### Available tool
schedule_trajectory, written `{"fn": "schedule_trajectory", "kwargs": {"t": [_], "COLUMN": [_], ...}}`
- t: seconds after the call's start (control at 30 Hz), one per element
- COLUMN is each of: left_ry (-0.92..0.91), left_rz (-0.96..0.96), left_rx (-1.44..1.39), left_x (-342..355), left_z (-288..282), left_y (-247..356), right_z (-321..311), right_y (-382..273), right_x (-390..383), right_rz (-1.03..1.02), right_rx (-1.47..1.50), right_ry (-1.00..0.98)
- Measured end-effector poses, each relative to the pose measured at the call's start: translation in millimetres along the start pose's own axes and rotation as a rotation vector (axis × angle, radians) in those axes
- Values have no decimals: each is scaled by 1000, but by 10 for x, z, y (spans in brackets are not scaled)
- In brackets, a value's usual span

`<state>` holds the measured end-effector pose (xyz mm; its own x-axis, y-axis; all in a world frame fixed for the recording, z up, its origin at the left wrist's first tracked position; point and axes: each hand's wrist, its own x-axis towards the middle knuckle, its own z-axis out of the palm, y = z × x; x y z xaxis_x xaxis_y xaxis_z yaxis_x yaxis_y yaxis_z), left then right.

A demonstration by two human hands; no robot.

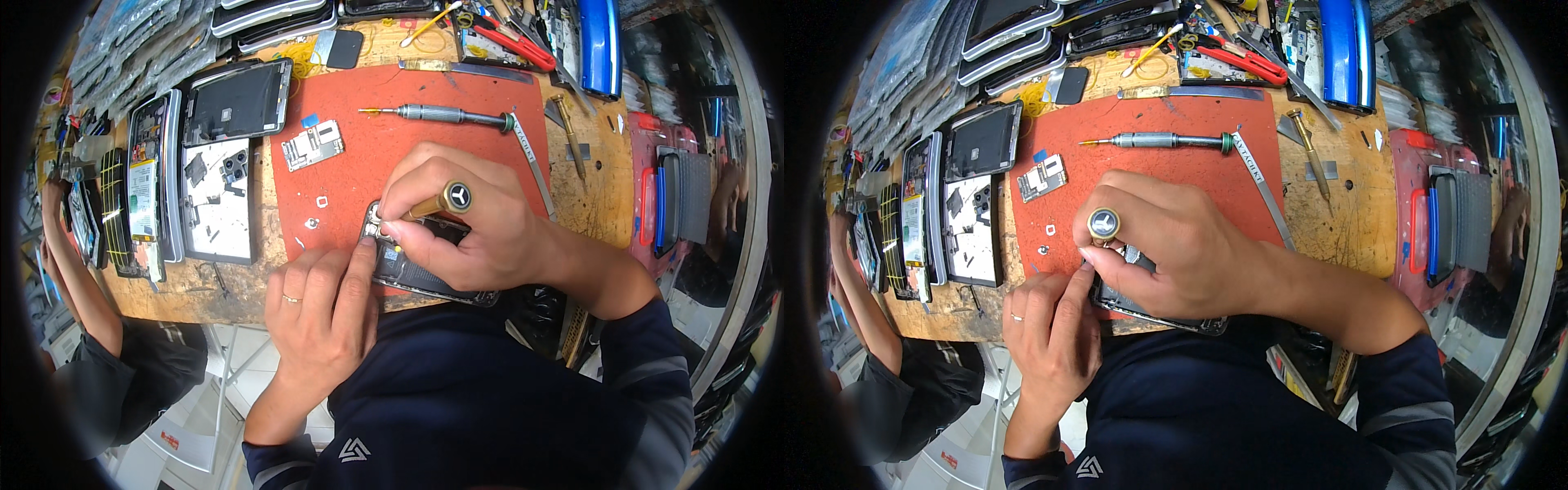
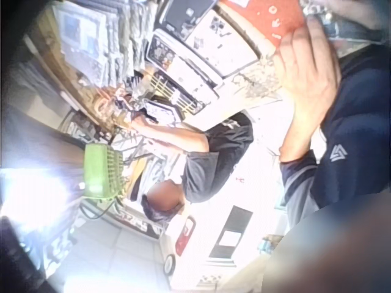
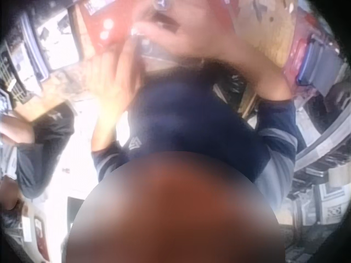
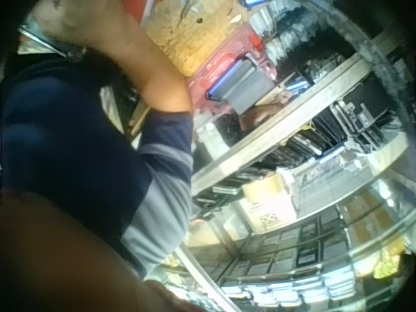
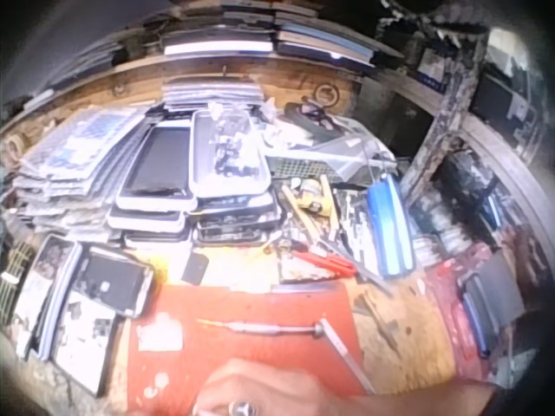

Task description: The person uses a small screwdriver to remove screws from the back of a disassembled smartphone, then removes the camera module and places it on the workbench. They continue to remove additional screws and small components from the phone's interior.

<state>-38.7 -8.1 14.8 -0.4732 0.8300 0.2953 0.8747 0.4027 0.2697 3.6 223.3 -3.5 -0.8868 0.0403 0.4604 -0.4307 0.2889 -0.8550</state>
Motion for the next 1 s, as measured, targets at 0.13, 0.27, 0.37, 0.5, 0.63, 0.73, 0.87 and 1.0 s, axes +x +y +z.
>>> {"fn": "schedule_trajectory", "kwargs": {"t": [0.13, 0.27, 0.37, 0.5, 0.63, 0.73, 0.87, 1.0], "left_ry": [44, -12, -28, -2, -21, -53, -34, 33], "left_rz": [-14, -26, -34, -51, -100, -89, -71, -63], "left_rx": [-42, 0, 4, -27, -105, -85, -57, -86], "left_x": [-1, 2, 16, 59, 101, 120, 118, 109], "left_z": [28, 5, -9, 4, -23, -63, -71, -16], "left_y": [-8, 17, 38, 57, 44, 43, 76, 62], "right_z": [-44, -38, -27, -40, -39, -32, -39, -64], "right_y": [3, 2, 9, 25, 15, 17, 10, 2], "right_x": [9, 3, -7, -19, -43, -47, -37, -24], "right_rz": [-61, -96, -36, 144, 265, 258, 226, 179], "right_rx": [-57, -102, -59, 100, 201, 213, 173, 113], "right_ry": [-48, -51, -53, -51, -52, -41, -38, -36]}}
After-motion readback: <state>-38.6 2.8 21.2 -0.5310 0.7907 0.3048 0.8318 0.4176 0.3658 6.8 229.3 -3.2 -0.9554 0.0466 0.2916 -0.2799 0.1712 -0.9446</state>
